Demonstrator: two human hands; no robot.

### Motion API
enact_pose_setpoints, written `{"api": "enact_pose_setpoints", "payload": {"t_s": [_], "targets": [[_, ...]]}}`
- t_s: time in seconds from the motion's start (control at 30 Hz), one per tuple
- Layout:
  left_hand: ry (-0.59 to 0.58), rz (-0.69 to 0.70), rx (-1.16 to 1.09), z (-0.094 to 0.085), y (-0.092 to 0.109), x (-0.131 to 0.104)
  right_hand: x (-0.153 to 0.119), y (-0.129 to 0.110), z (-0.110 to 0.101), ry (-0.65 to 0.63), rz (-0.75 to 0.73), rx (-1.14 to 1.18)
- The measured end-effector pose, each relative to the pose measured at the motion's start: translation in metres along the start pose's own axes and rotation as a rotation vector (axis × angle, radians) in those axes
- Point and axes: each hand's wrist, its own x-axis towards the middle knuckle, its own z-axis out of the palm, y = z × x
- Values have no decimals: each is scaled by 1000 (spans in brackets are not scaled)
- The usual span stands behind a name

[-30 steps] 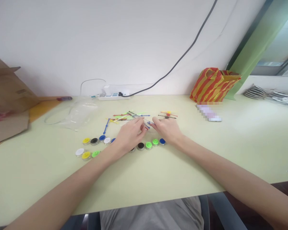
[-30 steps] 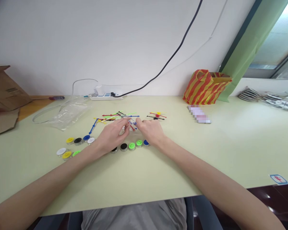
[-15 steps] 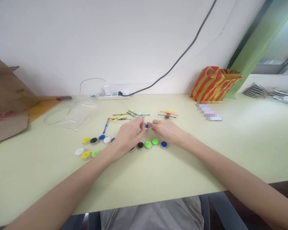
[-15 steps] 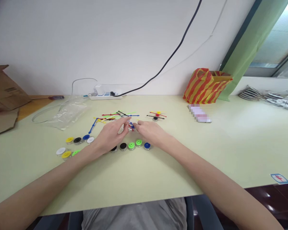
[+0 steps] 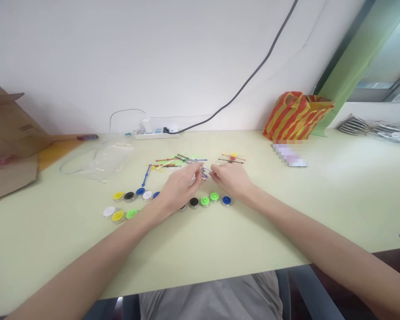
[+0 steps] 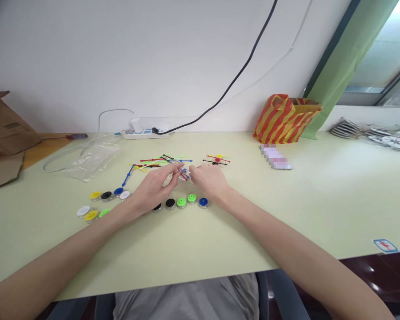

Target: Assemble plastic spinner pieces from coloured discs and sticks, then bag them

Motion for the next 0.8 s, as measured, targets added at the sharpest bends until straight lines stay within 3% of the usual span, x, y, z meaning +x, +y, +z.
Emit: {"api": "enact_pose_setpoints", "payload": {"t_s": [0.13,0.27,0.4,0.5,0.63,0.8], "targets": [[-39,52,-3,0,2,-1,4,3,13,63,-20,74],[7,-24,28,-1,-2,1,1,8,12,144,-124,283],[71,-81,28,-3,-7,3,0,27,1,208,46,349],[90,-100,52,-3,-7,3,4,54,1,150,146,238],[52,-66,103,-2,-6,3,7,85,9,-16,149,123],[37,-39,154,-2,-6,2,8,94,16,-123,180,67]]}}
